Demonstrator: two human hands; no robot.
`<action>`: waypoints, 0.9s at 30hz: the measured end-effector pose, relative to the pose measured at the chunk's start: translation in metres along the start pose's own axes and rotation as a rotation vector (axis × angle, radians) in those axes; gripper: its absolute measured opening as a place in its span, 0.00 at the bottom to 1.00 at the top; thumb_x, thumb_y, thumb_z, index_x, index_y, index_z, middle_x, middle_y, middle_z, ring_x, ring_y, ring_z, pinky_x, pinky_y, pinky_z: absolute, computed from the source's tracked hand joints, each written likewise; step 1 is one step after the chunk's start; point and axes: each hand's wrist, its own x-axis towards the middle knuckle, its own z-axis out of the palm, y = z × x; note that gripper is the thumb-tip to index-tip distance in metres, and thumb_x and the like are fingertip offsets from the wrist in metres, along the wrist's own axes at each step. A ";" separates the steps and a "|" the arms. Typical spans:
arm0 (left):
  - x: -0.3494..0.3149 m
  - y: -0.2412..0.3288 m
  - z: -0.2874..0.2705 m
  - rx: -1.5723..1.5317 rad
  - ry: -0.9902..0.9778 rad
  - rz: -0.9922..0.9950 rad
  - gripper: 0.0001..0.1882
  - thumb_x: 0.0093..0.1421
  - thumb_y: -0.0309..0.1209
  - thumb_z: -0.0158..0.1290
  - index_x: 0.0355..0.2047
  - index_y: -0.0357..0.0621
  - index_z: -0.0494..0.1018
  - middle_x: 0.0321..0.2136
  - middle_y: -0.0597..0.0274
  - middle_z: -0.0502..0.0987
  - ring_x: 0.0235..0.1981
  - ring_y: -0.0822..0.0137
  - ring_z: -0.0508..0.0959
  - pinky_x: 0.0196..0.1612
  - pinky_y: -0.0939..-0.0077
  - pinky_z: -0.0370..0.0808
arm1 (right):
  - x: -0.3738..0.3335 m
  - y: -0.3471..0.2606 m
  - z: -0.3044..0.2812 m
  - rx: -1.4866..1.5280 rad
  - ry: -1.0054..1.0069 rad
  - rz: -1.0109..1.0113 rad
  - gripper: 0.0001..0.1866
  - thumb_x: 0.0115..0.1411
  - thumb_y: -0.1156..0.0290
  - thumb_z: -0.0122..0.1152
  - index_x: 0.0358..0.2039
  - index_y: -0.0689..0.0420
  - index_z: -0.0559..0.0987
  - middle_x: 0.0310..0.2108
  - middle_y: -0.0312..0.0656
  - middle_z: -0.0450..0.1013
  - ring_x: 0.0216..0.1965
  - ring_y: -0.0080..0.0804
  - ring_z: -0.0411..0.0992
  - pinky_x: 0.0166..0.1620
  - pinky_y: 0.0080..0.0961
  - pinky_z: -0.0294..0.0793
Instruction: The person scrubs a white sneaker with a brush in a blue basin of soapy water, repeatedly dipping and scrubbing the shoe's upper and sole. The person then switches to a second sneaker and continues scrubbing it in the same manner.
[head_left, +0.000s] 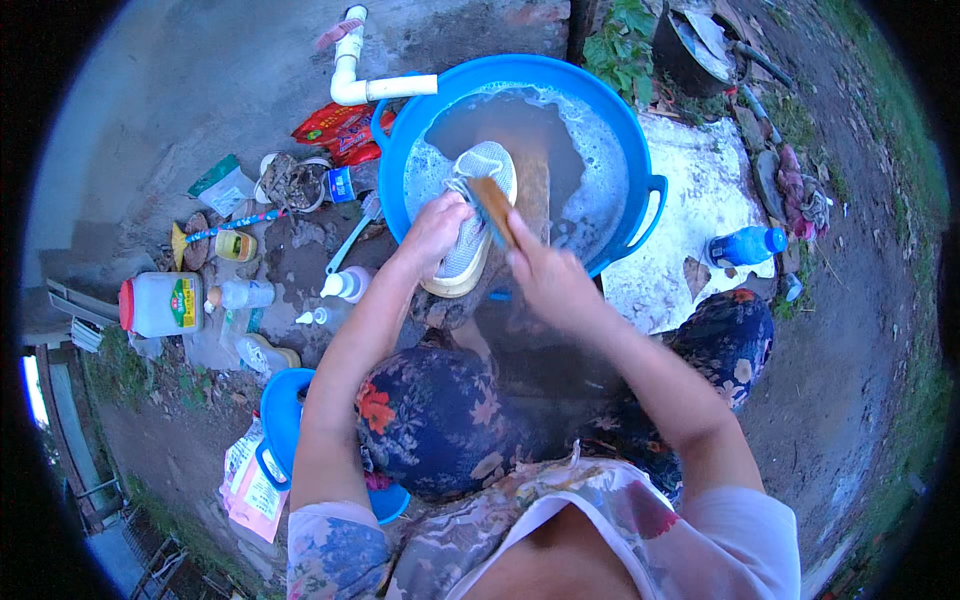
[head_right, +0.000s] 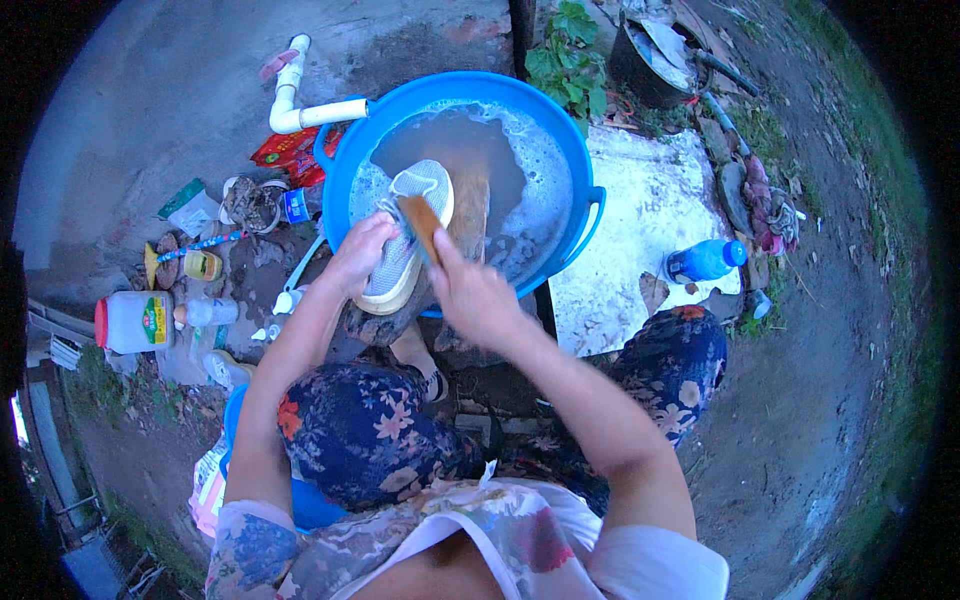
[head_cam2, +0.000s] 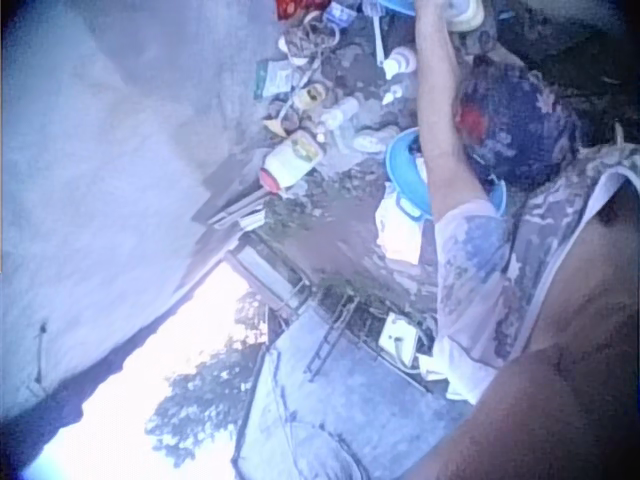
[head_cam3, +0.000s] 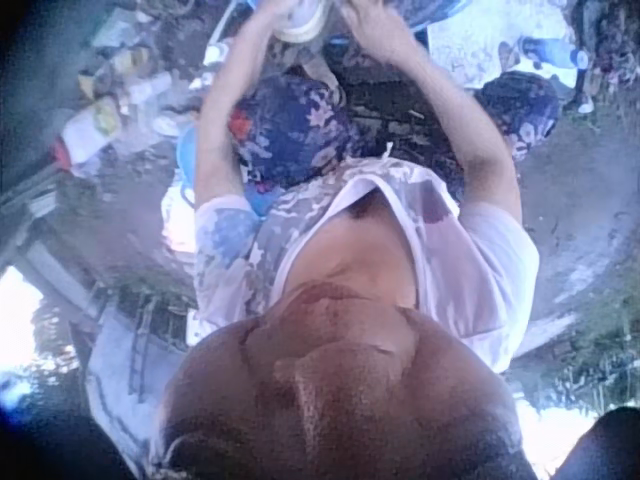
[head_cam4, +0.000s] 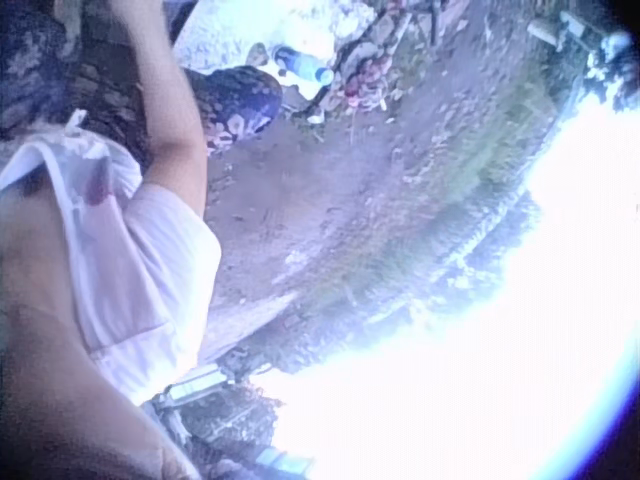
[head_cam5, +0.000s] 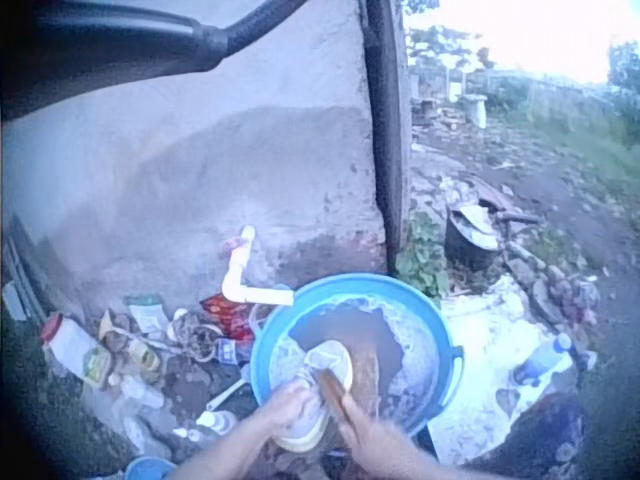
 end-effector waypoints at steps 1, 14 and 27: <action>0.001 -0.002 -0.003 0.049 -0.002 0.027 0.04 0.59 0.28 0.43 0.29 0.43 0.68 0.26 0.69 0.69 0.28 0.78 0.68 0.32 0.80 0.66 | -0.017 -0.003 0.003 0.042 -0.020 -0.042 0.28 0.63 0.59 0.41 0.62 0.52 0.55 0.28 0.61 0.73 0.32 0.58 0.74 0.38 0.47 0.74; 0.001 -0.013 -0.004 0.287 0.066 0.215 0.11 0.55 0.33 0.44 0.24 0.35 0.67 0.21 0.52 0.71 0.25 0.63 0.71 0.31 0.66 0.67 | 0.007 0.000 0.003 -0.161 -0.059 0.045 0.28 0.61 0.58 0.45 0.61 0.48 0.57 0.26 0.58 0.74 0.28 0.56 0.75 0.33 0.48 0.75; 0.006 -0.011 0.002 0.373 0.051 0.228 0.13 0.54 0.34 0.44 0.24 0.33 0.66 0.23 0.43 0.71 0.27 0.52 0.73 0.33 0.59 0.67 | 0.042 0.025 0.007 -0.292 0.047 0.053 0.29 0.61 0.57 0.46 0.62 0.48 0.56 0.23 0.56 0.74 0.27 0.54 0.75 0.32 0.46 0.75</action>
